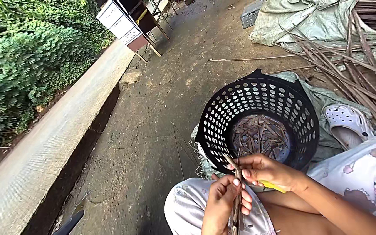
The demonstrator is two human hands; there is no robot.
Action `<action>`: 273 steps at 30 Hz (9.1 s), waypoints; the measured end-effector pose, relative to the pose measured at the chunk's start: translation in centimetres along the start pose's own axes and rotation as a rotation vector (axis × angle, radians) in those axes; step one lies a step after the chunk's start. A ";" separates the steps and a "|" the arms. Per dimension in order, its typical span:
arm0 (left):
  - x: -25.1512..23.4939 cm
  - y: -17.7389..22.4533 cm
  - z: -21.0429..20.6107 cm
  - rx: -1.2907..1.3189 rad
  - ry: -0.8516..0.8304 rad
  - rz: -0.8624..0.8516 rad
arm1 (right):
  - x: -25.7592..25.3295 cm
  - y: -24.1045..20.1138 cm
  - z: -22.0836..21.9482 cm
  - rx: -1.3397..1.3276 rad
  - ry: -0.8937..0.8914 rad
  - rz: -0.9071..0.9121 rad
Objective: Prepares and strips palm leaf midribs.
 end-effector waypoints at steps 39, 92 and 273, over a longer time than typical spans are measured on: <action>0.0 1.5 0.2 -0.086 0.093 -0.053 | 0.2 -1.0 0.0 0.195 -0.044 0.018; 0.7 1.6 0.5 -0.035 0.003 -0.153 | 0.9 -4.8 1.0 0.380 0.101 0.238; -6.3 -1.1 0.5 -0.033 0.104 -0.056 | -1.4 -3.8 7.0 0.697 0.306 0.272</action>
Point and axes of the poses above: each hand's wrist, its own x-axis away from the middle knuckle, its own z-axis out of the back of the hand, y = z × x, the point moved 10 cm from there along -x, towards the middle knuckle, and after that the axes turned 5 degrees about -x, right-handed, at the moved point
